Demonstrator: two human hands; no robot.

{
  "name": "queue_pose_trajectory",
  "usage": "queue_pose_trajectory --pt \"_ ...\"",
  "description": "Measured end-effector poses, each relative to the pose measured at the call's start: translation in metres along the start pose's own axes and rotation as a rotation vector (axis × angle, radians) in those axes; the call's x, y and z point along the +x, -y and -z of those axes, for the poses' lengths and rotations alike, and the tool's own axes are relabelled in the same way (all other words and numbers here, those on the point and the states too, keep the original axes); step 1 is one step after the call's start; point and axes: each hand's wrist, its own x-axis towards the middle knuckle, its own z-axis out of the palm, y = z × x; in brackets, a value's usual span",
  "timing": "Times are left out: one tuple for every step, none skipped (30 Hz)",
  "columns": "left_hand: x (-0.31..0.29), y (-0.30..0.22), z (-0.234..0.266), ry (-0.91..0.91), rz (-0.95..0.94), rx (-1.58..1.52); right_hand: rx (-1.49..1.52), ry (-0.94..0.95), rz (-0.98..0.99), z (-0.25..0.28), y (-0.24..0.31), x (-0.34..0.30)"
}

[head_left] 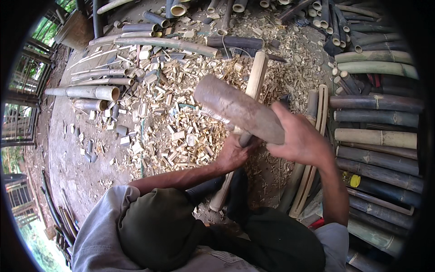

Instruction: The person splits a long bamboo pole into thin strips using a wooden mallet and a metal splitting tool. They repeatedly strike the tool to drive it through the bamboo, separating the material into usable slats.

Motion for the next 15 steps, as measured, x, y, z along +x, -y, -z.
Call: queue_pose_trajectory --pt "0.0 0.002 0.002 -0.013 0.027 0.033 0.008 0.001 -0.035 0.002 -0.002 0.001" --pt "-0.001 0.003 0.008 -0.026 0.054 0.065 0.017 0.003 -0.07 0.007 -0.005 0.004" --pt "-0.002 0.005 0.011 -0.039 0.082 0.098 0.025 0.004 -0.106 0.01 -0.009 0.005" --pt "0.003 -0.009 0.008 -0.073 0.241 0.116 0.074 -0.059 -0.077 0.002 -0.025 -0.001" --pt "0.007 0.03 0.039 -0.1 0.218 -0.064 0.117 -0.113 0.005 -0.005 -0.033 -0.001" --pt "0.015 0.042 0.057 -0.107 0.256 -0.255 0.155 -0.188 0.059 -0.007 -0.042 -0.003" --pt "0.02 0.052 0.079 -0.138 0.291 -0.44 0.321 -0.15 0.08 -0.006 -0.037 -0.003" --pt "0.018 0.04 0.084 -0.171 0.41 -0.643 0.433 -0.18 0.094 -0.009 -0.039 -0.007" --pt "0.019 0.046 0.093 -0.241 0.402 -0.781 0.544 -0.212 0.109 -0.012 -0.04 -0.01" --pt "0.017 0.048 0.103 -0.23 0.43 -0.939 0.651 -0.239 0.138 -0.013 -0.038 -0.01" --pt "0.015 0.051 0.108 -0.207 0.415 -0.92 0.675 -0.218 0.153 -0.01 -0.038 -0.009" --pt "0.011 0.054 0.112 -0.185 0.398 -0.901 0.722 -0.212 0.142 -0.009 -0.034 -0.009" --pt "0.01 0.039 0.099 -0.122 0.393 -0.73 0.773 -0.21 0.109 -0.01 -0.036 -0.013" --pt "0.005 0.014 0.083 -0.061 0.389 -0.556 0.83 -0.208 0.076 -0.013 -0.04 -0.015" --pt "-0.008 -0.001 0.071 0.142 0.22 -0.251 0.787 -0.233 0.079 -0.016 -0.042 -0.016"
